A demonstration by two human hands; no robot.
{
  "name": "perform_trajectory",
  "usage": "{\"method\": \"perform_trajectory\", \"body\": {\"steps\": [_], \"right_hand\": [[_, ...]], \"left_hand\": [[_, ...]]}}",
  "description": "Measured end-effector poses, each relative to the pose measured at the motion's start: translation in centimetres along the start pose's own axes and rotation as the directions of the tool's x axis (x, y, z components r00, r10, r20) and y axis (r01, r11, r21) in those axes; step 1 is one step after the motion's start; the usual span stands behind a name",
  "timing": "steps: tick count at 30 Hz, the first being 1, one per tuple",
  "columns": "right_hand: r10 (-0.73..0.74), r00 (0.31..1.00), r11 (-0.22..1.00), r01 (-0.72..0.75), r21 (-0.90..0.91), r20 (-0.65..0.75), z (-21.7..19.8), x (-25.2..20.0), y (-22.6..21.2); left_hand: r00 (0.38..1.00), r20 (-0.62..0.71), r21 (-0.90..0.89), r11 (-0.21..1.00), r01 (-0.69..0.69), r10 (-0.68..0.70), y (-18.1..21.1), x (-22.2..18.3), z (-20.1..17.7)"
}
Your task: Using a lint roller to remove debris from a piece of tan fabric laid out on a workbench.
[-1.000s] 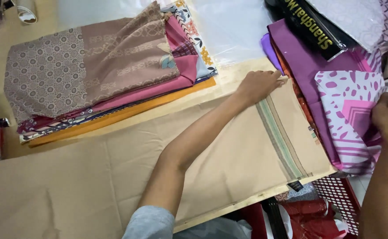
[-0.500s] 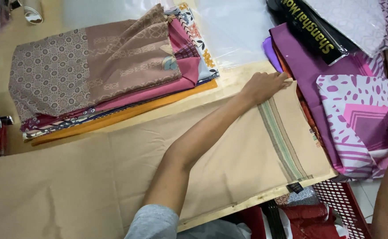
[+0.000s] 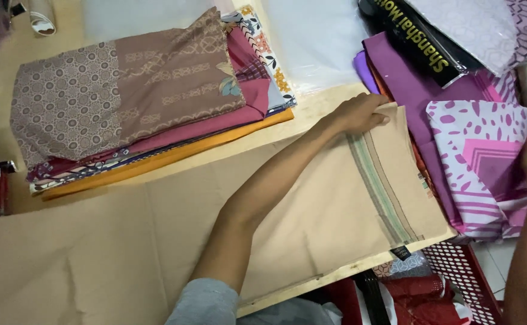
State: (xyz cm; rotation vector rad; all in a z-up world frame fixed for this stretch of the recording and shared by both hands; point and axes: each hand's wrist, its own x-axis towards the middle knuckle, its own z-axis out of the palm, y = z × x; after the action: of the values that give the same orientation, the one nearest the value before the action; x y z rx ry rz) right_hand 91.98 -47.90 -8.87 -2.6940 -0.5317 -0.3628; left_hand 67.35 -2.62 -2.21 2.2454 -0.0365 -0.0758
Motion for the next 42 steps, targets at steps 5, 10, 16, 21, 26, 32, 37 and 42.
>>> {"method": "perform_trajectory", "body": {"steps": [5,10,16,21,26,32,37,42], "right_hand": [[-0.352,0.896,0.924,0.379,0.055,-0.272,-9.4,-11.2,-27.1],[-0.226,0.872,0.868,-0.022,0.496,0.434,-12.8,-15.7,-38.8],[0.045,0.878,0.969,-0.154,0.193,0.477,-9.7,-15.0,-34.5],[0.168,0.786,0.924,-0.335,0.182,0.594,-12.4,-16.9,-34.9],[0.265,0.812,0.924,-0.369,0.104,0.520,-11.2,-19.1,-33.5],[0.168,0.926,0.983,-0.132,-0.126,0.338,-6.8,-19.7,-29.1],[0.000,0.979,0.947,0.065,-0.313,0.202,-4.8,-20.1,-26.5],[-0.051,0.991,0.862,0.108,-0.496,0.127,-5.9,-21.4,-30.9]], "left_hand": [[0.943,-0.125,-0.045,0.947,-0.317,0.310,-2.5,1.2,2.7],[0.815,-0.219,-0.506,0.652,-0.565,0.537,-2.8,1.5,4.0],[0.809,-0.275,-0.546,0.608,-0.576,0.519,-2.1,1.2,3.4],[0.862,-0.276,-0.283,0.821,-0.496,0.426,-2.3,0.8,2.4],[0.944,-0.193,-0.018,0.961,-0.276,0.267,3.3,-4.9,-1.7],[0.942,-0.195,0.308,0.929,-0.206,0.273,1.9,-3.2,-0.3],[0.945,-0.102,-0.582,0.789,0.197,-0.311,8.0,-7.4,-3.3],[0.866,-0.450,0.546,0.835,0.074,0.217,3.7,-9.3,3.2]]}}
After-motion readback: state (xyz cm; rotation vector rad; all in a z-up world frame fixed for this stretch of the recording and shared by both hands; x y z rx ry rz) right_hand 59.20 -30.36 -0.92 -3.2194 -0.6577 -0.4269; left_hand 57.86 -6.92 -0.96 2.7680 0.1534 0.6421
